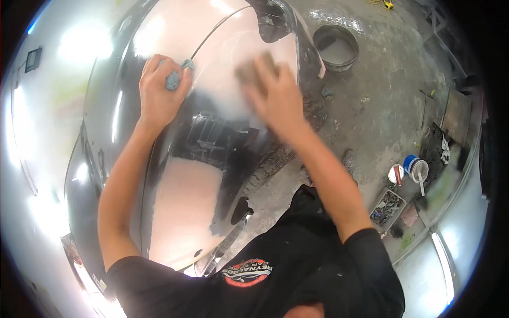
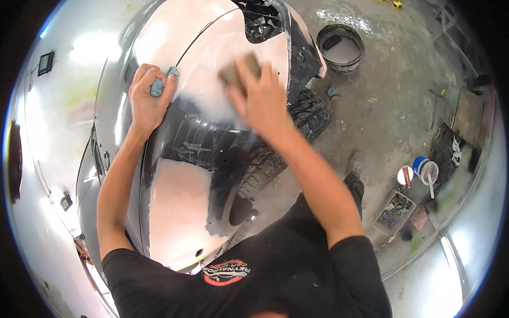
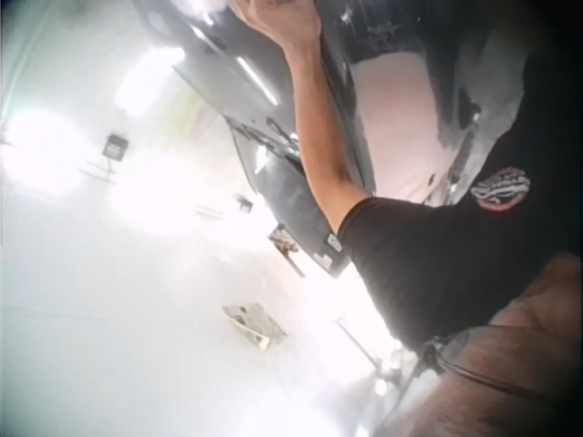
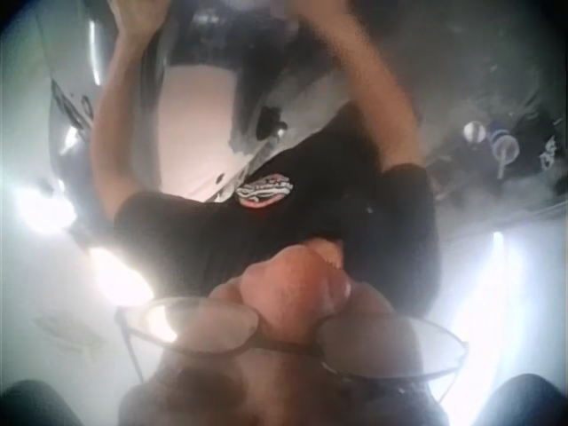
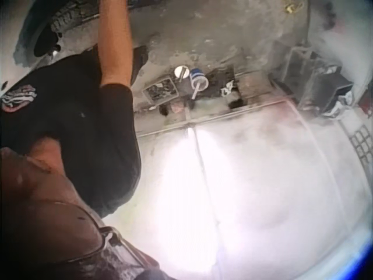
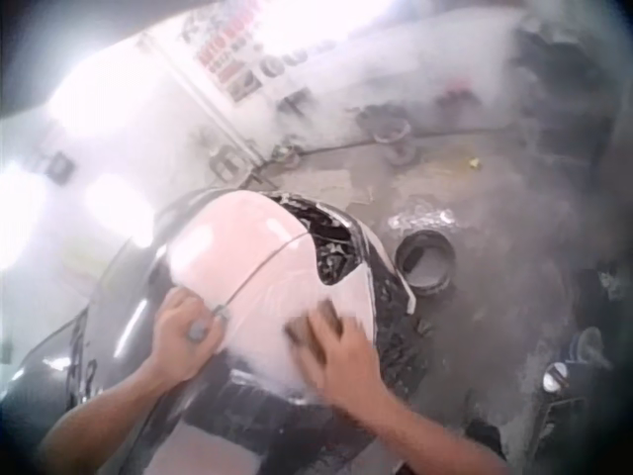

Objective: The person sands the front fender and bumper of a vehicle using a sanding block, wiping the surface with a cloth and touching it by hand, and dips the sanding block into a bucket of water.

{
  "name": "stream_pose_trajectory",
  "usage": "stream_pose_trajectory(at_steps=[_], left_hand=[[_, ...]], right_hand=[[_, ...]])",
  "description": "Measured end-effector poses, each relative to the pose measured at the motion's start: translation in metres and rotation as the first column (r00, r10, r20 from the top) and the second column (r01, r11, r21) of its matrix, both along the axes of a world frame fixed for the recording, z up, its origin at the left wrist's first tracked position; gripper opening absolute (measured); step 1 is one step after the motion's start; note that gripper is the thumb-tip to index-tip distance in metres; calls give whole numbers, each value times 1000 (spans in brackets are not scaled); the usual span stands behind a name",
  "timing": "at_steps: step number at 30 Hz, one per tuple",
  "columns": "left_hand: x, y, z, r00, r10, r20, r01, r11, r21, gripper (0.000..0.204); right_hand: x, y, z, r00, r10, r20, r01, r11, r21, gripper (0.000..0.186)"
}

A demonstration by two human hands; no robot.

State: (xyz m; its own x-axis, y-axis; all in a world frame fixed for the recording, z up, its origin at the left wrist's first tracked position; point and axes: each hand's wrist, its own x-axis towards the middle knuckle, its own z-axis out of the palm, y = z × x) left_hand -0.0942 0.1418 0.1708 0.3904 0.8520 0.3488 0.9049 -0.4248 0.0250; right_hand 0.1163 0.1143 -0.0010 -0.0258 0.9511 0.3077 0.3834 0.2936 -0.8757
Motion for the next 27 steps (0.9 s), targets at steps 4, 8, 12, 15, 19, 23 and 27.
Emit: stream_pose_trajectory(at_steps=[4,8,12,15,19,23,27], left_hand=[[-6,-1,-6,1000,12,-18,-12,1000,3,19],[-3,-1,-3,999,29,-36,-29,999,-17,20],[3,0,1,1000,13,-7,-13,1000,6,20],[2,4,-4,1000,21,23,-20,999,-42,18],[-3,-3,0,999,32,-32,-32,999,14,20],[1,1,-2,999,16,-37,-16,1000,16,20],[6,6,-7,1000,23,-9,-23,1000,-17,20]], right_hand=[[2,46,-3,993,-20,-117,8,995,-103,69],[1,-40,-44,999,-29,-45,36,985,166,68],[12,23,-11,994,-21,-103,12,997,-80,66],[20,75,-5,987,-26,-158,-1,986,-166,66],[3,3,-40,995,-8,-99,10,1000,27,67],[18,35,-20,991,8,-137,-13,999,-35,67],[22,92,-22,990,-32,-136,23,998,-63,68]])
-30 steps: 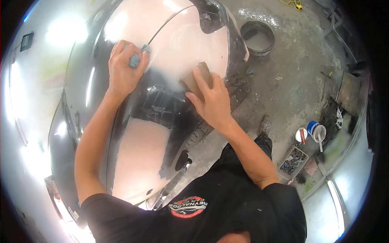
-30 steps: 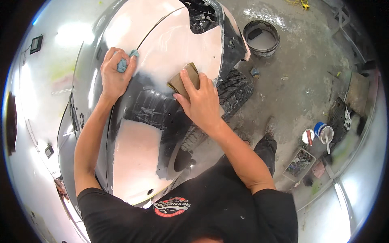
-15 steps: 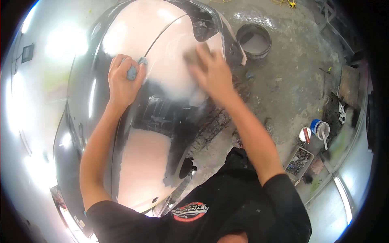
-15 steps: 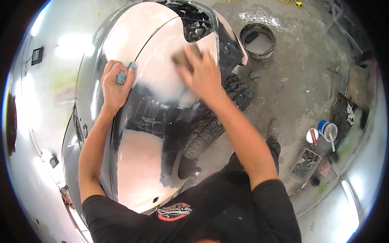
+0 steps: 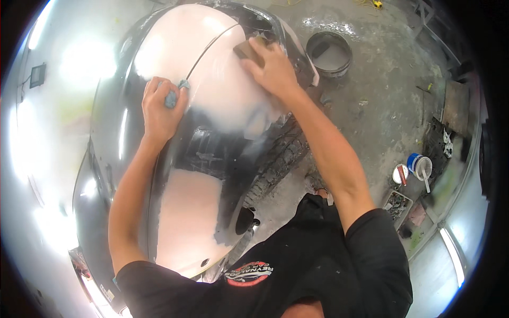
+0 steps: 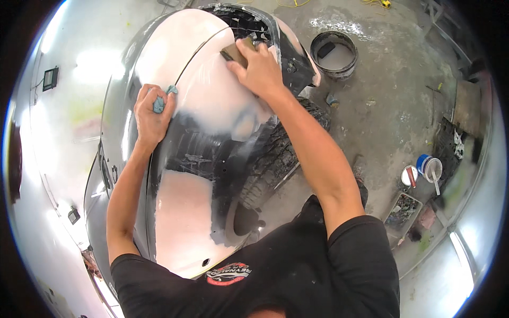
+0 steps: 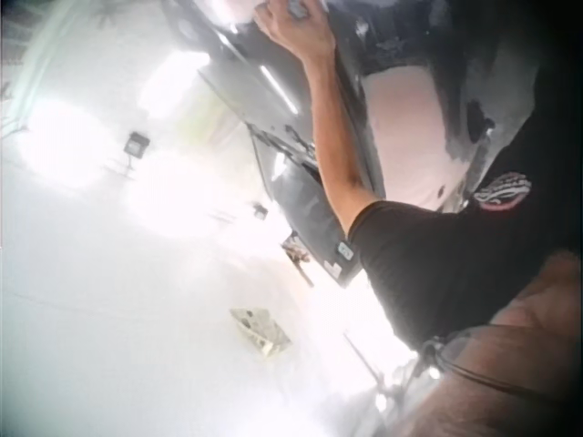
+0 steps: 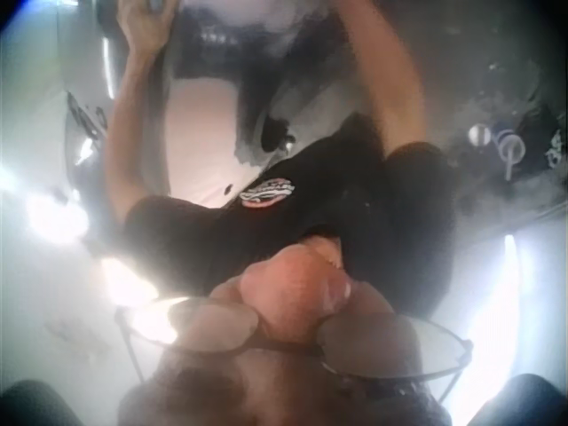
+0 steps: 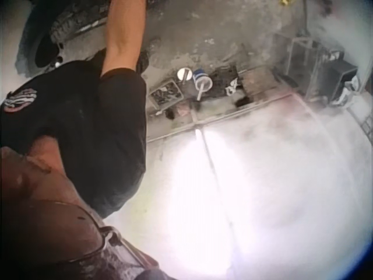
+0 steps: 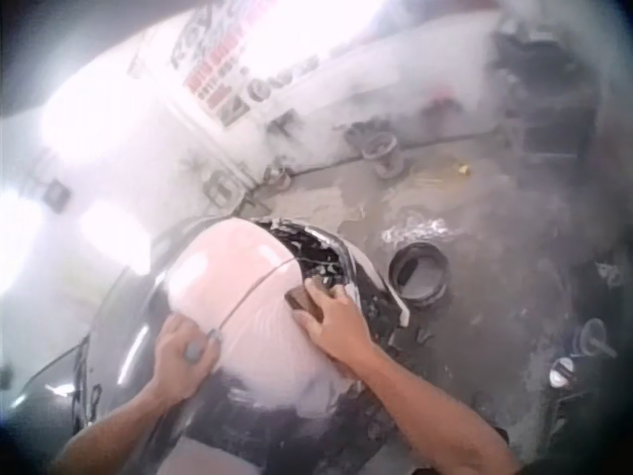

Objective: The person sands the front fender and bumper of a vehicle using a sanding block, wiping the surface with a cloth and touching it by hand, and dips the sanding block into a bucket of water.

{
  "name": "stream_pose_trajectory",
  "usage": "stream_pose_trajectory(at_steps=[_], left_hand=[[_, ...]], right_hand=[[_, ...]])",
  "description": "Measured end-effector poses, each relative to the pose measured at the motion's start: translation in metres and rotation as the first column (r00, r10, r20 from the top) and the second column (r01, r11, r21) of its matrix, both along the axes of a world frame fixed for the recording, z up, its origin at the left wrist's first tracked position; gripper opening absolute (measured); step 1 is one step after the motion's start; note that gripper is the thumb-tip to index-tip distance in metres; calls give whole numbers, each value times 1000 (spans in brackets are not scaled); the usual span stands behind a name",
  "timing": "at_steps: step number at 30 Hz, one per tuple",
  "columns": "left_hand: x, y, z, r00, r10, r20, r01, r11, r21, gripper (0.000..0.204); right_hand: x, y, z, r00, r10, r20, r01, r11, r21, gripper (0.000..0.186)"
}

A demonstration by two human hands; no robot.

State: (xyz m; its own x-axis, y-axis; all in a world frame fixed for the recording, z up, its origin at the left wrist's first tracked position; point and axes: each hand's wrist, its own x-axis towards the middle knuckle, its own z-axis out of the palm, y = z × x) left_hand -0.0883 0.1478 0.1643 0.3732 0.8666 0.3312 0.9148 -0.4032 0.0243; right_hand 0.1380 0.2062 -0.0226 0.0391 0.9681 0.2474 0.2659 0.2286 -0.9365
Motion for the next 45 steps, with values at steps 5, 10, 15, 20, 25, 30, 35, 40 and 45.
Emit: stream_pose_trajectory(at_steps=[5,10,15,20,25,30,35,40,45], left_hand=[[-13,-10,6,1000,-10,-18,11,999,36,19],[2,-4,2,1000,-17,19,16,1000,25,18],[-18,-10,1,999,-28,23,28,999,28,18],[-13,-9,10,1000,-11,6,10,999,35,19],[-11,-1,0,998,-52,41,51,998,41,21],[-16,-5,-2,1000,-29,9,29,998,62,20],[-13,-9,5,1000,-6,-12,7,996,94,19],[-8,1,-5,1000,-20,6,20,994,104,19],[-23,-8,1,998,58,-19,-57,998,41,16]], right_hand=[[-23,-97,-12,998,51,32,-54,995,84,67],[-3,38,6,999,15,48,-14,1000,-22,74],[-24,24,6,997,57,42,-56,998,-19,71],[-27,-148,-11,995,-11,104,-16,965,262,64],[-25,-53,27,998,-7,62,4,998,55,62],[-51,-87,27,985,-16,172,-3,994,105,73],[-56,-131,37,987,-8,160,-31,972,235,70],[-43,-32,53,986,-93,136,91,996,25,63],[-77,-145,49,986,-34,161,-8,967,255,64]])
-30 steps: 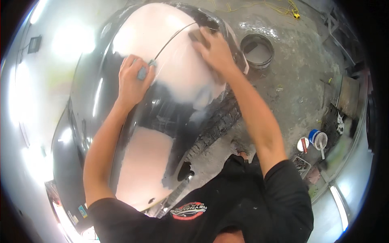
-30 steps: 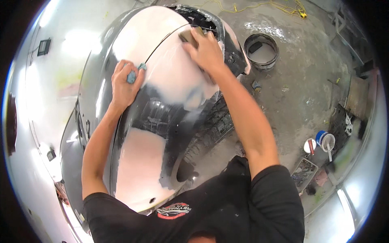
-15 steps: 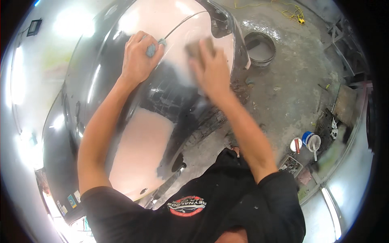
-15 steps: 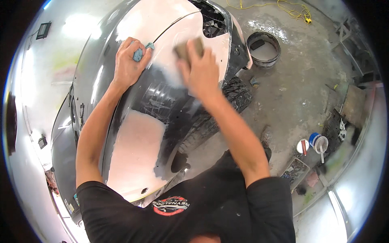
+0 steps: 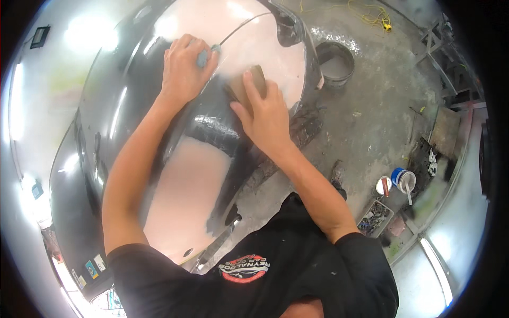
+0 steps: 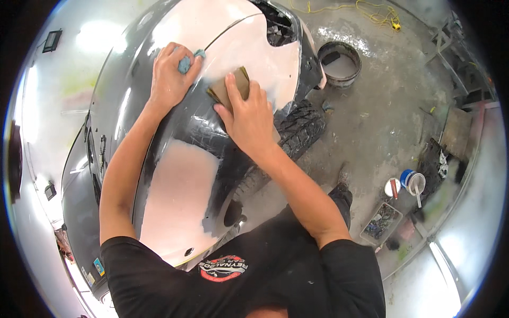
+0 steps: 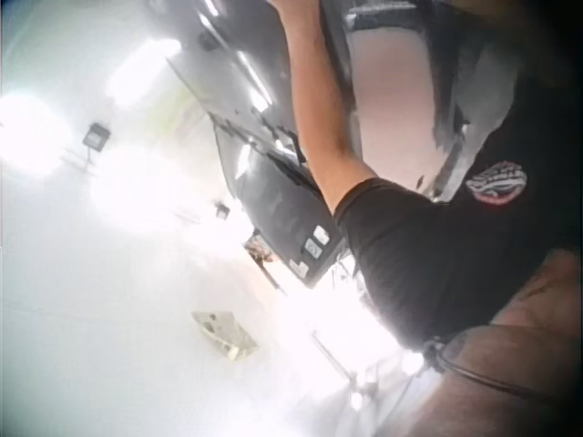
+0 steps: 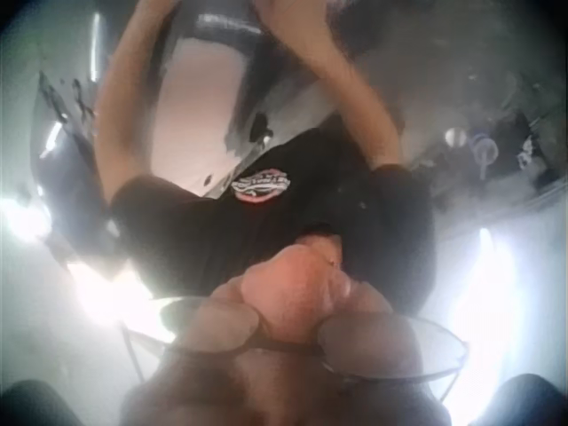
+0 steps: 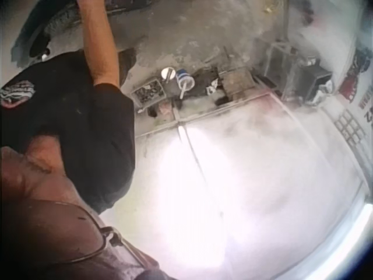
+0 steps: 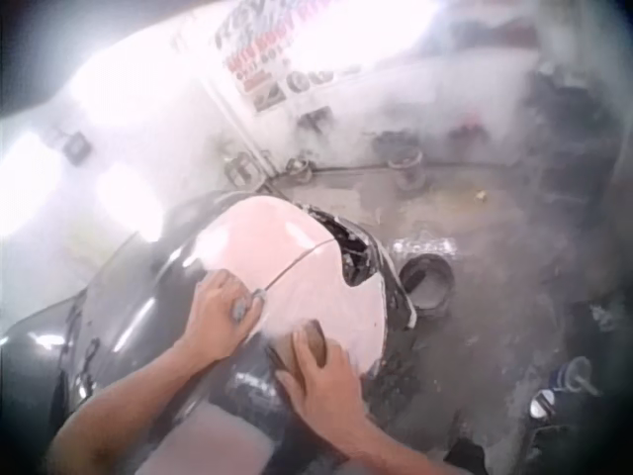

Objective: The person sands the front fender and bumper of a vehicle using a sanding block, wiping the surface with a cloth and touching it by hand, and dips the sanding block into a bucket of water.

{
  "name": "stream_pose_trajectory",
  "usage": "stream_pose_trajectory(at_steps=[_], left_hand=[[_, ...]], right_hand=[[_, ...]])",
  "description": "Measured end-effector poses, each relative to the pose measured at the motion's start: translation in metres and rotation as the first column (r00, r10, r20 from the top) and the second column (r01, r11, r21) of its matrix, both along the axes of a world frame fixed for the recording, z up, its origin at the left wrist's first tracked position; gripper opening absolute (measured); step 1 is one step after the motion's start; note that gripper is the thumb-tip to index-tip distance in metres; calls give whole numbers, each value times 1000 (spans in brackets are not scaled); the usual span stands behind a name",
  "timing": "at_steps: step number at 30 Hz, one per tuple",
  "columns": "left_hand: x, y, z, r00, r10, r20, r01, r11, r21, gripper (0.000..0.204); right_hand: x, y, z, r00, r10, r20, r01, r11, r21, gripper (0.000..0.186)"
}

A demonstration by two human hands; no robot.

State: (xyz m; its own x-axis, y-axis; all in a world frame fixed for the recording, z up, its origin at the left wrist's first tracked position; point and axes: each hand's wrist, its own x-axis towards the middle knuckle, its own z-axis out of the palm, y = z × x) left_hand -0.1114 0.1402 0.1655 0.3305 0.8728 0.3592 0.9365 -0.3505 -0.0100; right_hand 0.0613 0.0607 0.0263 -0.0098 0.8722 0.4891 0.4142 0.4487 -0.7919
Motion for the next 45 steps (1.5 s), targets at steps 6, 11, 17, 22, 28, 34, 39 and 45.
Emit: stream_pose_trajectory(at_steps=[6,11,17,22,28,34,39,45], left_hand=[[21,8,-8,997,-77,12,77,996,36,17],[5,-2,-2,999,-32,-27,34,998,56,19],[18,5,1,998,-69,-11,69,995,74,20],[12,8,-8,999,-47,-15,48,997,61,19],[13,0,6,999,-27,17,25,996,88,21],[18,11,-15,1000,10,-2,-10,994,108,28],[0,2,4,997,69,-13,-67,990,126,31],[24,20,-12,1000,23,-1,-22,992,123,32]], right_hand=[[43,131,1,990,-131,-47,117,968,-222,68],[1,33,0,999,-20,-32,17,996,-87,71],[26,80,10,996,-74,-40,64,975,-213,68],[14,102,8,991,-130,-40,112,946,-304,66],[6,46,22,998,-17,-52,9,987,-161,60],[24,128,8,978,-209,-9,191,909,-371,67],[-8,27,38,997,83,8,-81,983,-167,70],[41,185,10,987,-162,22,160,930,-331,57]])
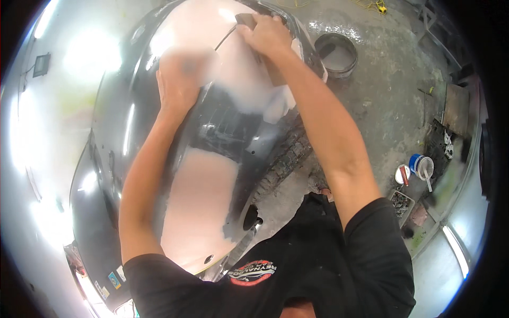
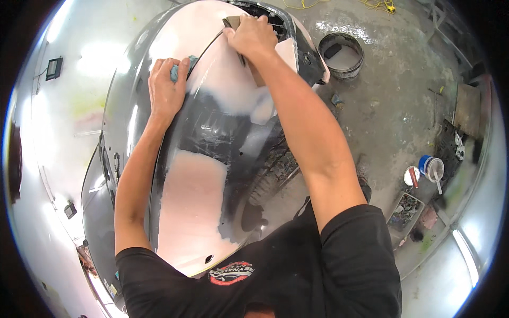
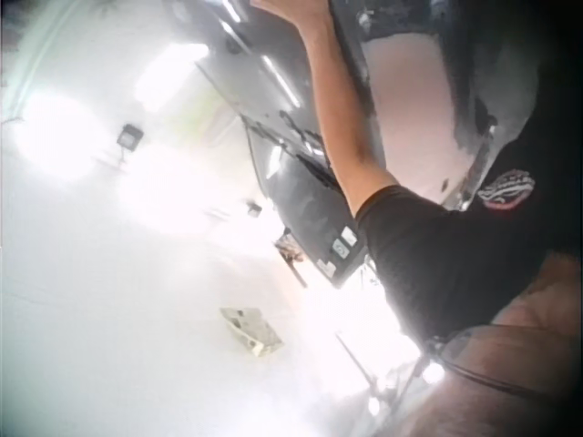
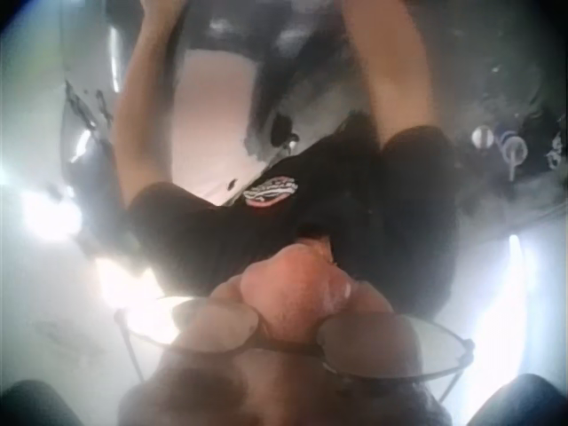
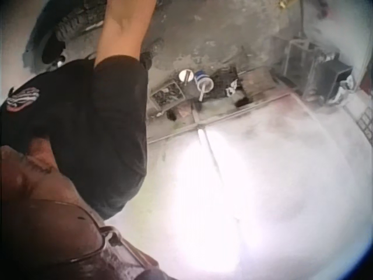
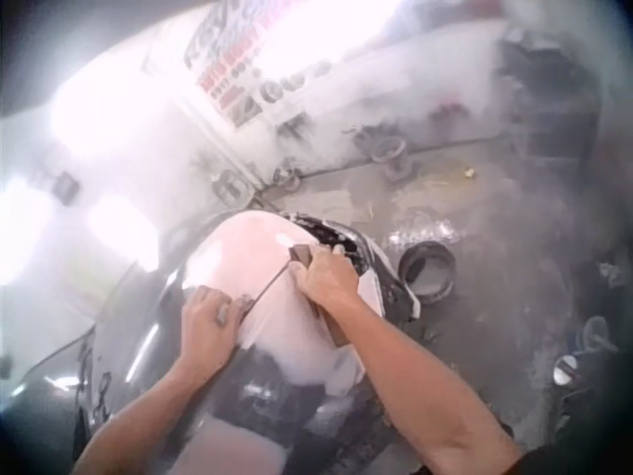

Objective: The person sands the front fender and bumper of a vehicle using a sanding block, wiping the surface with a cloth and touching it by hand, and dips the sanding block into a bucket of water.

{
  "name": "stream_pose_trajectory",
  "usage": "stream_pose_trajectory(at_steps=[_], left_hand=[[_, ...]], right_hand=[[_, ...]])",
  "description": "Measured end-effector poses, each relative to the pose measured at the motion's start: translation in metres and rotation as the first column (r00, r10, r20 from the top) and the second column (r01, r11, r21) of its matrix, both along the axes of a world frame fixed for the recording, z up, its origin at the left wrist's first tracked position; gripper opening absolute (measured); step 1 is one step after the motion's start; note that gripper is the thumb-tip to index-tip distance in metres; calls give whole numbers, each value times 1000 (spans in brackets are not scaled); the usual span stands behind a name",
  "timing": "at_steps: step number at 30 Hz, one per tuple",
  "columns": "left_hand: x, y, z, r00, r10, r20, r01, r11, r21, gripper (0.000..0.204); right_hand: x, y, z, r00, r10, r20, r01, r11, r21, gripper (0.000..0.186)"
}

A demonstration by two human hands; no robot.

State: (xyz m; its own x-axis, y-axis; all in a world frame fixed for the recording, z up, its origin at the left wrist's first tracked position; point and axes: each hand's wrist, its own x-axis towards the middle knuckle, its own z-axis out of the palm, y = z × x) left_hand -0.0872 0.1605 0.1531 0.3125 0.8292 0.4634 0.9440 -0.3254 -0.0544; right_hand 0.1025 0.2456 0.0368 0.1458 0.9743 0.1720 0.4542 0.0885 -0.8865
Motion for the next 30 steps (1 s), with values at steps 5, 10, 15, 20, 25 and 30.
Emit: stream_pose_trajectory(at_steps=[5,10,15,20,25,30], left_hand=[[-24,-17,13,998,45,-38,-45,999,-2,32],[-5,-10,13,999,30,-16,-31,999,-42,32],[-15,-8,3,999,24,-23,-25,999,-39,32],[-18,-17,16,997,63,-51,-66,997,-50,33],[-5,-9,8,999,32,-36,-33,999,-38,33],[-22,-17,10,997,48,-52,-49,999,-18,31]], right_hand=[[-36,-165,-9,980,193,-50,-176,955,241,59],[-1,-106,-24,988,105,-109,-86,982,167,60],[-11,-82,-28,997,30,-72,-26,998,62,64],[-32,-183,-16,985,174,-3,-170,962,216,68],[-4,-58,-2,999,8,-44,-8,1000,9,64],[-46,-157,0,995,94,34,-98,983,154,62]])
